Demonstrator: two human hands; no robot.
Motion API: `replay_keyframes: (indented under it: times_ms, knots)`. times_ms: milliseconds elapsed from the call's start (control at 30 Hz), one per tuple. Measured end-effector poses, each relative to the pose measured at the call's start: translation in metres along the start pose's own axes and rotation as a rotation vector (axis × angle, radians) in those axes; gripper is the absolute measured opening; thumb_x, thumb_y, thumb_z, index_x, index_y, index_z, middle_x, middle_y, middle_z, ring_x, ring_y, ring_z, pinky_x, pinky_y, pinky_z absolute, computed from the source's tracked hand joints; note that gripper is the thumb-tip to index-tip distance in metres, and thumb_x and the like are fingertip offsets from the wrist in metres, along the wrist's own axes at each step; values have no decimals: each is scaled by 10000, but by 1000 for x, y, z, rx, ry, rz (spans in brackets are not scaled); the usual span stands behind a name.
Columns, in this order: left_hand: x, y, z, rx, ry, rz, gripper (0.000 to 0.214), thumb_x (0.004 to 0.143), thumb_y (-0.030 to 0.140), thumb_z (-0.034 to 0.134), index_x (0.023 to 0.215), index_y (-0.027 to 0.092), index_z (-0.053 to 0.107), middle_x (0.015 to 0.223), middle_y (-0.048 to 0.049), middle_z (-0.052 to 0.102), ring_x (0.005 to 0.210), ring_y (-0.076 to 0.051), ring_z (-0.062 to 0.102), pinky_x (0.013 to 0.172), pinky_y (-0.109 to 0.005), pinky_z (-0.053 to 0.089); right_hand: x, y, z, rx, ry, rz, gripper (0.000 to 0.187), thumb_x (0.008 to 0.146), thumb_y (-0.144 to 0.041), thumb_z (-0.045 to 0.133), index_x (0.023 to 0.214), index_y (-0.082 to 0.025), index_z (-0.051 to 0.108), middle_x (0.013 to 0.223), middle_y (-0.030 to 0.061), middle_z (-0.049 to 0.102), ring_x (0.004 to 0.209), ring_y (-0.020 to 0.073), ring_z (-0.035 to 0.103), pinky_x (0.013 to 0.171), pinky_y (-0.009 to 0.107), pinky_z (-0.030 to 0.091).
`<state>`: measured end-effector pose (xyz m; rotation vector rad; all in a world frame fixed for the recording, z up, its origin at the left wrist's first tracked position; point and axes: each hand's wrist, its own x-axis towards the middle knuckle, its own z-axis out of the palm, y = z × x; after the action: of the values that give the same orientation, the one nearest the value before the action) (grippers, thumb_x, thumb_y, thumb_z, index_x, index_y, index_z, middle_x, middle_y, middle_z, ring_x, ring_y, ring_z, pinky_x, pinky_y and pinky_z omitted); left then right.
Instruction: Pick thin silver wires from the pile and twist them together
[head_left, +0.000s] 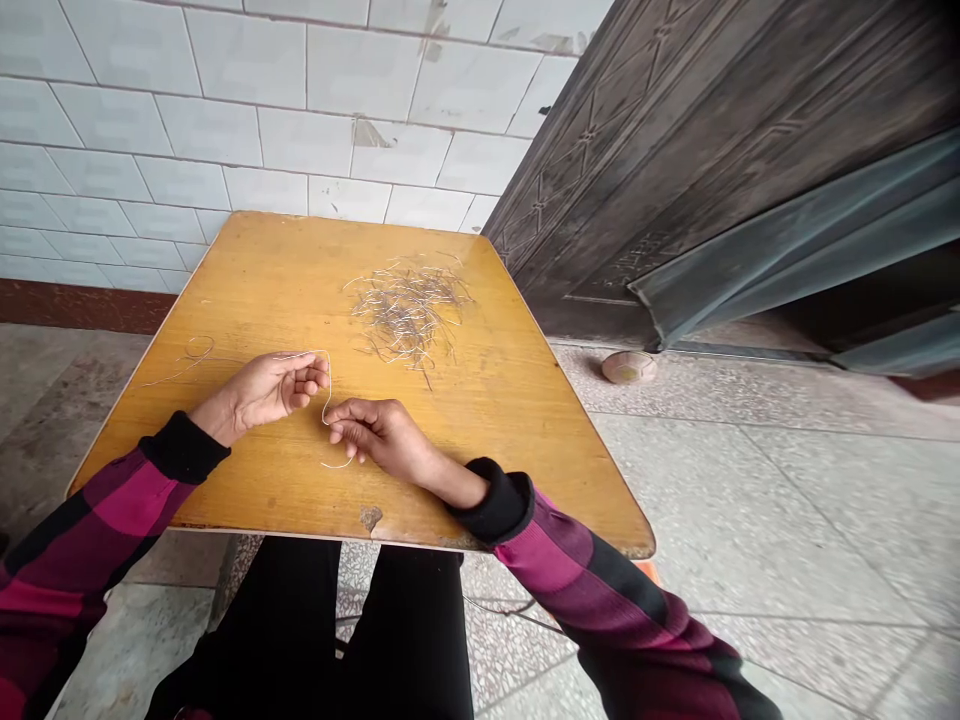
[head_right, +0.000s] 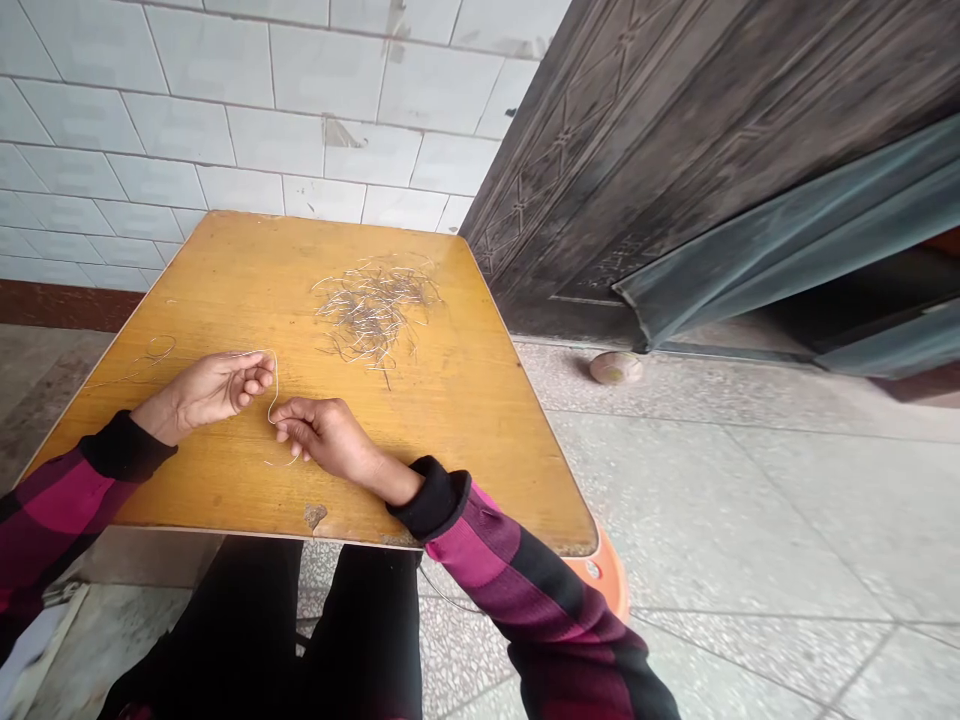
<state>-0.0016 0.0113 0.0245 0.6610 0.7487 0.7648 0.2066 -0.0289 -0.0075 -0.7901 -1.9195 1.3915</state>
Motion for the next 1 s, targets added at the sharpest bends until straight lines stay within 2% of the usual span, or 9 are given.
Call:
replay_keyframes:
  times_ms: [100,167,267,400,533,667,800,900,1000]
  knots:
    - [-2,-8,3,114,-18,42,29,842,95,626,825,88,649,697,-34,671,540,-71,608,451,-128,484,1,2,-3,15,35,3,246,950,-372,548,977,-145,639,787,20,652,548,58,551,472,181,466]
    - [-4,-12,6,248,-30,96,84,792,160,708,795,93,657,685,-15,646,540,-66,573,457,-141,474,1,3,-5,13,45,6,230,949,-350,546,972,-140,637,777,17,645,540,55,545,474,182,464]
    - [-6,-17,9,423,18,196,187,744,261,766,733,107,662,640,10,607,509,-56,511,451,-158,436,0,4,-6,-24,29,4,209,957,-313,524,974,-138,637,771,9,630,537,52,541,496,192,468]
    - [-5,-22,12,540,51,236,244,702,328,792,707,117,669,566,18,573,488,-63,487,438,-169,378,0,5,-5,-66,-16,-10,201,970,-293,501,988,-147,636,779,2,619,538,50,526,507,196,458]
    - [-3,-24,11,479,40,199,291,704,368,799,669,119,652,564,11,579,499,-60,491,451,-166,367,1,6,-4,-118,-11,-33,198,970,-285,492,959,-152,638,759,-7,609,542,50,519,532,199,458]
    - [-1,-23,10,357,28,153,331,650,374,848,652,106,654,657,-22,642,555,-68,550,506,-178,429,1,2,-4,-160,12,-23,189,955,-266,485,917,-156,634,739,-14,605,544,58,527,553,210,458]
    - [0,-24,10,286,53,161,351,596,357,891,670,107,656,655,-15,645,600,-83,584,547,-184,467,1,1,-3,-179,21,-5,180,947,-244,478,883,-157,623,722,-18,605,542,54,528,553,200,448]
    - [1,-26,10,278,78,178,376,568,369,905,672,117,647,638,-4,641,604,-89,594,564,-193,487,1,3,-2,-194,27,4,176,939,-219,471,872,-154,620,701,-24,602,532,49,525,546,189,441]
    - [1,-27,9,335,97,203,377,603,400,883,679,116,647,643,-9,648,589,-95,604,562,-205,500,1,4,-3,-202,21,20,176,931,-207,476,849,-151,621,683,-26,596,528,49,521,542,186,439]
